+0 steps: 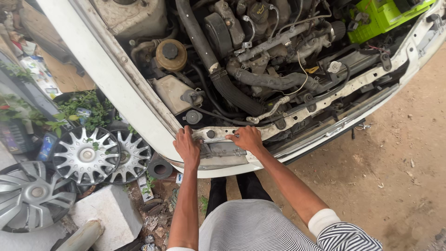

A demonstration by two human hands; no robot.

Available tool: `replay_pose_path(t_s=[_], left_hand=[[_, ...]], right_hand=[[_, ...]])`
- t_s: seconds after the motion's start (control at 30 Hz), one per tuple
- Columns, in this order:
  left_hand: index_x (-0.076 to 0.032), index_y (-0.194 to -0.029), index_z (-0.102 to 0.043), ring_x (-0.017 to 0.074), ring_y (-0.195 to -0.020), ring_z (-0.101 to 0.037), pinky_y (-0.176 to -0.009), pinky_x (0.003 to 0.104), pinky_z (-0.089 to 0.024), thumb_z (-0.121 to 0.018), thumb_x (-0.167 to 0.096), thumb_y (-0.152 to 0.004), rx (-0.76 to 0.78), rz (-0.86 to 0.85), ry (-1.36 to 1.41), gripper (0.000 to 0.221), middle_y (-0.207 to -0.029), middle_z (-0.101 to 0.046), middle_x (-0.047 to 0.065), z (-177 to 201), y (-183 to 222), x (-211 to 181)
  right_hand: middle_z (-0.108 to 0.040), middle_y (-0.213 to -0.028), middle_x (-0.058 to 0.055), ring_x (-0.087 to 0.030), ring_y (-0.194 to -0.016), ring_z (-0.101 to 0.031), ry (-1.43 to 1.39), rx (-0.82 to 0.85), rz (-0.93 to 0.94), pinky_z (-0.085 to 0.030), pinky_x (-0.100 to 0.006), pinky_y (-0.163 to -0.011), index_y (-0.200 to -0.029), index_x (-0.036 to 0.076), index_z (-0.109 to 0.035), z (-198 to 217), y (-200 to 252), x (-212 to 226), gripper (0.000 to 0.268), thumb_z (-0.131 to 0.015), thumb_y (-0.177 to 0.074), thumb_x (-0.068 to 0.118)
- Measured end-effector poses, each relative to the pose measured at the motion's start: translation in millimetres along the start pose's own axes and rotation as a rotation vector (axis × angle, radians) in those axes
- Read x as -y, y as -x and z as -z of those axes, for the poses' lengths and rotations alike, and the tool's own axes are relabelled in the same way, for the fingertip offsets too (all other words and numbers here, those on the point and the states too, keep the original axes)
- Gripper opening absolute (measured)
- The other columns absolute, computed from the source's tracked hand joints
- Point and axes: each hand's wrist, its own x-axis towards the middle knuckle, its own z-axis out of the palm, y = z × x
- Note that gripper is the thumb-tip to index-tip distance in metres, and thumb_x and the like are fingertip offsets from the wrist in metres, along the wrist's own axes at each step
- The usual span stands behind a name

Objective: The person uses a wrench to loosen and then tighten bolts on the radiator support frame of a car.

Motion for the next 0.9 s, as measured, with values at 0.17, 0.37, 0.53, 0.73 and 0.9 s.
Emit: replay_pose_path(t_s=[0.17,0.37,0.53,0.73,0.9], left_hand=[[-0.009,-0.106,-0.058,0.0319,-0.102,-0.06,-0.081,0.049,-0.041,-0.093,-0.014,-0.065,-0.029,-0.068,0.048,0.055,-0.102,-0.061,0.008,0.9,5.6,1.4],[-0.009,-0.107,-0.057,0.0343,-0.101,-0.059,-0.08,0.049,-0.041,-0.091,-0.01,-0.064,-0.005,-0.121,0.063,0.055,-0.102,-0.059,0.01,3.4,-2.4,2.3],[-0.007,-0.106,-0.057,0.0378,-0.098,-0.058,-0.075,0.052,-0.04,-0.092,-0.009,-0.058,-0.032,-0.186,0.135,0.059,-0.1,-0.058,0.012,14.1,-6.4,1.4],[-0.009,-0.133,-0.057,0.027,-0.075,-0.06,-0.067,0.04,-0.051,-0.071,-0.017,-0.09,0.166,0.031,0.643,0.045,-0.105,-0.066,0.008,32.6,-11.6,29.9],[-0.005,-0.134,-0.06,0.021,-0.089,-0.061,-0.072,0.038,-0.05,-0.06,-0.028,-0.103,0.009,-0.02,0.594,0.039,-0.118,-0.07,0.015,68.3,13.8,72.1]], right_hand=[[-0.068,-0.051,-0.01,-0.022,-0.061,-0.07,-0.08,-0.134,0.026,-0.055,-0.045,-0.073,-0.097,0.013,-0.083,-29.4,-0.1,-12.8,0.065,-0.063,-0.083,0.074],[-0.06,-0.055,-0.013,-0.03,-0.06,-0.064,-0.126,-0.309,-0.072,-0.051,-0.046,-0.066,-0.087,0.013,-0.085,-92.1,45.6,-8.0,0.069,-0.059,-0.087,0.076],[-0.061,-0.055,-0.01,-0.026,-0.062,-0.063,-0.132,-0.036,-0.117,-0.049,-0.045,-0.06,-0.079,0.008,-0.085,-88.8,29.7,-19.4,0.079,-0.054,-0.091,0.08],[-0.06,-0.045,-0.007,-0.023,-0.048,-0.061,-0.145,-0.08,-0.128,-0.047,-0.04,-0.045,-0.096,0.012,-0.082,-67.3,36.2,-6.9,0.071,-0.057,-0.086,0.077],[-0.051,-0.041,-0.006,-0.021,-0.038,-0.049,-0.036,-0.155,-0.009,-0.039,-0.04,-0.042,-0.085,0.013,-0.084,-51.5,45.0,2.5,0.063,-0.057,-0.092,0.07]])
